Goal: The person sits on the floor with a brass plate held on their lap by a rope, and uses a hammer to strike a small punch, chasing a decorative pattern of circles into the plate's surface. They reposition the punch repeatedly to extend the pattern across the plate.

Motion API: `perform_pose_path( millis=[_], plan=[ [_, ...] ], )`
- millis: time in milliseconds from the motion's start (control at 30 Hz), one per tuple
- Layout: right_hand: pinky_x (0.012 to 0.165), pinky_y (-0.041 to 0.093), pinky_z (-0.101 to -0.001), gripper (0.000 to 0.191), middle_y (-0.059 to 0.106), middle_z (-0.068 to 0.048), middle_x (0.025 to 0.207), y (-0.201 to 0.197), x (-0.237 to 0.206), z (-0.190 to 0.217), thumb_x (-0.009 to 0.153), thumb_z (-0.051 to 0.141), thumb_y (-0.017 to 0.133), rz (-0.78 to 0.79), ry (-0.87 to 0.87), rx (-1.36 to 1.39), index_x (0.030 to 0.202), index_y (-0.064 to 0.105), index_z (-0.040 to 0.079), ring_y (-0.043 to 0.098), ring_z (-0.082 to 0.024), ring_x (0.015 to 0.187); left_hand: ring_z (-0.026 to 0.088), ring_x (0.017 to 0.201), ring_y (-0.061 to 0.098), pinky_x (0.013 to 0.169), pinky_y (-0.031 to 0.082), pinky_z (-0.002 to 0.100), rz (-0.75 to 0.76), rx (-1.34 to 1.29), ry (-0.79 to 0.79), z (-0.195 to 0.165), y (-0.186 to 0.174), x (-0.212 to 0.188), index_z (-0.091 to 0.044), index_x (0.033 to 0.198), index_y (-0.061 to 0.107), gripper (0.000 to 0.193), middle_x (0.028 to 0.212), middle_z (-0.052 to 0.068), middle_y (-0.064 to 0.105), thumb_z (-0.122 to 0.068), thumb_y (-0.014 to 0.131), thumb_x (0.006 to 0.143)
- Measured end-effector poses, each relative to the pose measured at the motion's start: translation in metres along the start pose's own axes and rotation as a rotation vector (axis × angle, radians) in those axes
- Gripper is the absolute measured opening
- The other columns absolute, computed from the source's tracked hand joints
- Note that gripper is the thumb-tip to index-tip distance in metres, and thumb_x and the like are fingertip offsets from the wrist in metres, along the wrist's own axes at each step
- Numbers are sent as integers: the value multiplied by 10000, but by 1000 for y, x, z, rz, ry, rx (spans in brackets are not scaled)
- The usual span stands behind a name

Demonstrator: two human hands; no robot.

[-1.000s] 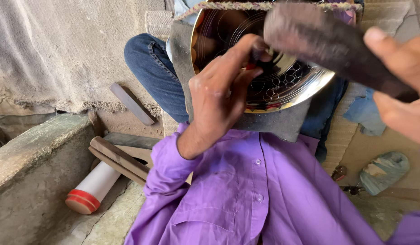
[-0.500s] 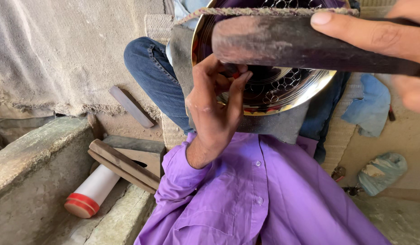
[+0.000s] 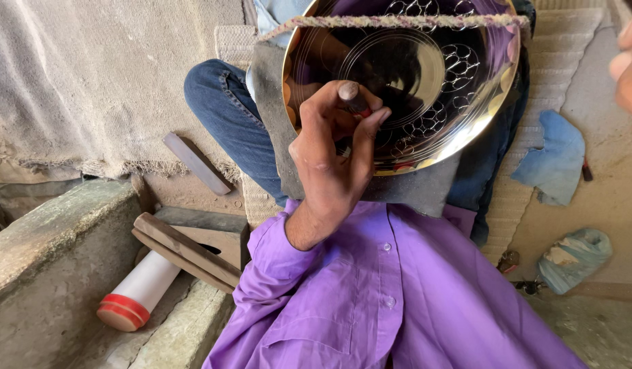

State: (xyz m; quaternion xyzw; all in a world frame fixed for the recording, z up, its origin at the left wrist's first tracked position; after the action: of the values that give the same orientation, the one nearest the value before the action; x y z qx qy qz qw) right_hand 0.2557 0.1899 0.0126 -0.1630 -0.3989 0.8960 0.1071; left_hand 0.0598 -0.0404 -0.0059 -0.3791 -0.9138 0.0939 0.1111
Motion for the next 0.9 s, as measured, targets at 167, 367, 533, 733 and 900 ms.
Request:
perform_pose_path(
  millis=[167,367,533,733,900],
  plan=[
    [838,549,-329,496,642,-169,1092,33,-2,-9,892,-51,688,-94,-10,101,1359,520,-59,656,-226,922,57,661,659,651,566,186,53,95,-48,2,-1,6,-8,1220,565,329,869,40,697,45,799,996],
    [836,556,-327,448,651,-171,1082,64,-34,-54,909,-36,701,-328,124,228,1325,538,-66,665,-226,914,96,981,770,836,649,208,258,-13,11,-5,-2,18,-44,1359,550,376,1117,53,755,36,743,1046],
    [835,561,-325,409,658,-173,1074,92,-69,-67,923,-23,712,-490,206,290,1296,553,-71,672,-227,908,140,1066,776,894,638,227,443,-6,107,-6,-2,32,-91,1399,545,443,1146,27,748,42,754,1031],
    [833,568,-323,364,666,-176,1065,79,-109,-46,939,-7,724,-242,293,98,1262,571,-78,680,-227,900,228,1059,749,898,613,311,679,-18,249,-5,4,49,-102,1430,553,554,1220,65,720,41,761,937],
    [778,571,-338,505,682,-225,1075,78,-133,1,915,-49,764,-220,307,-182,1357,519,-44,693,-264,888,289,1144,724,915,598,369,905,-41,374,1,12,61,-78,1431,568,480,1303,84,713,-64,760,990]
  ],
)
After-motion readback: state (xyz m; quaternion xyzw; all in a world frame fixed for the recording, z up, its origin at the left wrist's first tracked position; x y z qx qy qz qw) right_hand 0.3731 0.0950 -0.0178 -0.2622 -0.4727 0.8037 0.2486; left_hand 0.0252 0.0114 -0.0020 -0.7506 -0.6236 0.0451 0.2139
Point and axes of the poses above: each hand's wrist, its own x-axis towards the middle knuckle, its own y-axis out of the palm, z = x × y, the point moved 4 cm from there along x, towards the middle knuckle
